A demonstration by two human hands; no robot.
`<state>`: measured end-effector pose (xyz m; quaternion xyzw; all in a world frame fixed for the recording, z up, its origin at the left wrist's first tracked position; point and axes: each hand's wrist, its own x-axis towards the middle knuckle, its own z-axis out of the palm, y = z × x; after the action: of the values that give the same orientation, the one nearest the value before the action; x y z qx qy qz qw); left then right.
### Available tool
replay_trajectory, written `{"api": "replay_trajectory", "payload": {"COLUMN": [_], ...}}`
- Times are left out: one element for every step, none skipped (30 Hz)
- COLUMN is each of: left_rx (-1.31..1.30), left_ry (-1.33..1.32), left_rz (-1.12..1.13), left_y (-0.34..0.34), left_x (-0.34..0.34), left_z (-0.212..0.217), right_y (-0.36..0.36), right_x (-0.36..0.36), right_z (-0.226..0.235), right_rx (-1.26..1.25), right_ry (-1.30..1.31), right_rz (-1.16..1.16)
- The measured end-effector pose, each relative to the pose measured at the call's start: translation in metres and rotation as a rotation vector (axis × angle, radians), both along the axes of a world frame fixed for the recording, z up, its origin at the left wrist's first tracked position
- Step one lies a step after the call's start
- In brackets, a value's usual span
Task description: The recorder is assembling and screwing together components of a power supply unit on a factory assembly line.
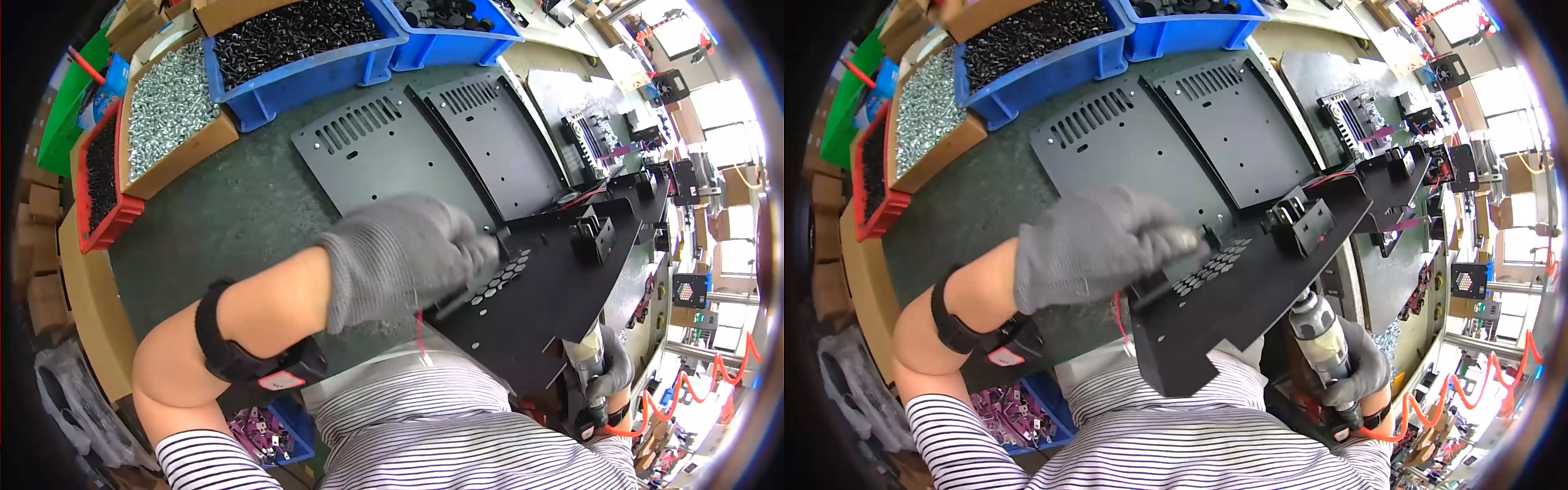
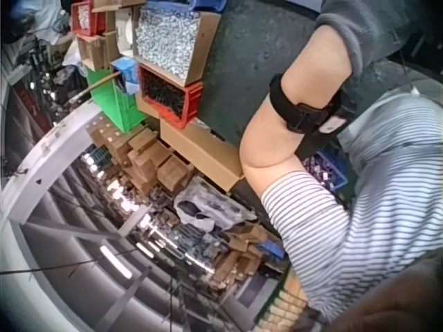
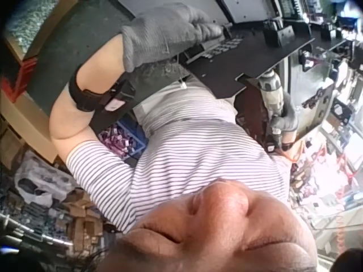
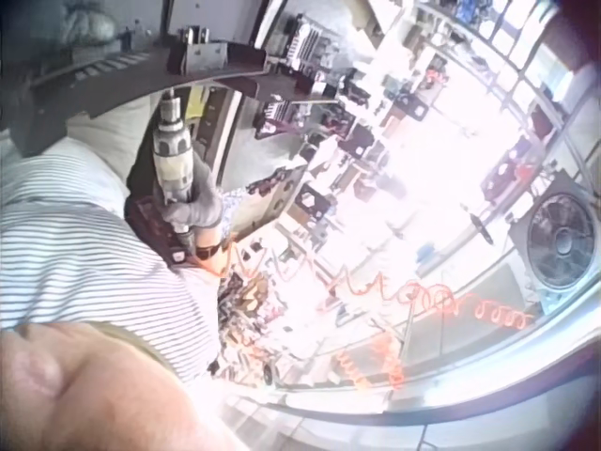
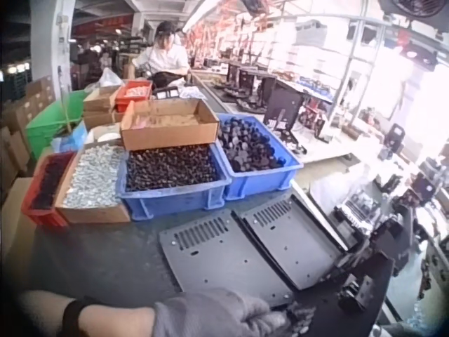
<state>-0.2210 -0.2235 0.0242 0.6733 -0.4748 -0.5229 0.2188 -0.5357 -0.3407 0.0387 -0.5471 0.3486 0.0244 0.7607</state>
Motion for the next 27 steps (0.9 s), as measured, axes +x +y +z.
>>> {"api": "replay_trajectory", "payload": {"left_rx": [-0.025,0.02,0.067,0.067,-0.009,-0.051,-0.086,-0.101,-0.118,-0.118,-0.093,-0.07,-0.07,-0.073,-0.073,-0.071,-0.083,-0.086,-0.094,-0.095,-0.073,-0.088,-0.074,-0.063,-0.063,-0.062,-0.076], "left_ry": [0.0,0.055,0.111,0.119,0.204,0.278,0.292,0.307,0.32,0.32,0.354,0.387,0.387,0.313,0.239,0.236,0.262,0.286,0.28,0.293,0.308,0.304,0.277,0.249,0.242,0.232,0.238], "left_rz": [0.002,-0.006,-0.015,-0.017,0.053,0.127,0.124,0.127,0.129,0.129,0.126,0.124,0.125,0.094,0.064,0.068,0.069,0.065,0.076,0.08,0.073,0.077,0.067,0.057,0.054,0.063,0.063], "left_y": [-0.003,-0.006,-0.008,-0.009,-0.011,-0.012,-0.013,-0.014,-0.014,-0.016,-0.019,-0.02,-0.021,-0.022,-0.022,-0.022,-0.022,-0.021,-0.021,-0.02,-0.02,-0.019,-0.019,-0.02,-0.02,-0.021,-0.021], "left_x": [-0.002,-0.003,-0.004,-0.003,-0.002,-0.002,-0.001,-0.001,-0.001,-0.002,-0.003,-0.004,-0.005,-0.005,-0.004,-0.005,-0.006,-0.006,-0.007,-0.008,-0.009,-0.009,-0.01,-0.011,-0.012,-0.014,-0.016], "left_z": [-0.001,-0.003,-0.005,-0.008,-0.01,-0.012,-0.014,-0.015,-0.015,-0.015,-0.015,-0.014,-0.013,-0.012,-0.011,-0.01,-0.008,-0.007,-0.005,-0.004,-0.003,-0.002,-0.001,-0.001,-0.001,-0.001,-0.001], "right_y": [0.001,0.008,0.007,0.006,0.003,0.004,0.002,0.001,-0.001,-0.003,-0.004,-0.008,-0.01,-0.011,-0.013,-0.014,-0.014,-0.016,-0.016,-0.017,-0.018,-0.017,-0.017,-0.016,-0.015,-0.015,-0.015], "right_x": [0.002,0.002,0.002,0.001,-0.001,-0.004,-0.007,-0.01,-0.012,-0.014,-0.015,-0.015,-0.015,-0.013,-0.011,-0.009,-0.008,-0.006,-0.005,-0.004,-0.004,-0.005,-0.005,-0.006,-0.006,-0.006,-0.005], "right_z": [0.001,0.0,0.003,0.006,0.009,0.011,0.01,0.008,0.001,0.001,-0.003,-0.002,-0.001,-0.001,-0.001,0.0,0.001,0.001,0.002,0.003,0.003,0.004,0.004,0.005,0.006,0.007,0.008], "right_rx": [0.023,-0.154,-0.212,-0.109,-0.089,-0.052,-0.07,-0.014,-0.064,-0.092,-0.115,-0.031,0.041,0.053,0.07,0.092,0.091,0.097,0.112,0.104,0.111,0.12,0.123,-0.039,-0.168,-0.172,-0.164], "right_ry": [0.076,0.052,0.098,0.103,0.078,0.09,0.124,0.106,0.087,0.026,0.067,0.051,0.085,0.035,0.046,0.064,0.051,0.084,0.107,0.109,0.104,0.101,0.098,0.16,0.195,0.174,0.169], "right_rz": [0.054,-0.09,-0.115,-0.114,-0.118,-0.131,-0.099,-0.145,-0.095,-0.016,-0.045,0.0,0.059,0.048,0.059,0.079,0.076,0.075,0.096,0.082,0.112,0.138,0.135,0.148,0.158,0.161,0.166]}}
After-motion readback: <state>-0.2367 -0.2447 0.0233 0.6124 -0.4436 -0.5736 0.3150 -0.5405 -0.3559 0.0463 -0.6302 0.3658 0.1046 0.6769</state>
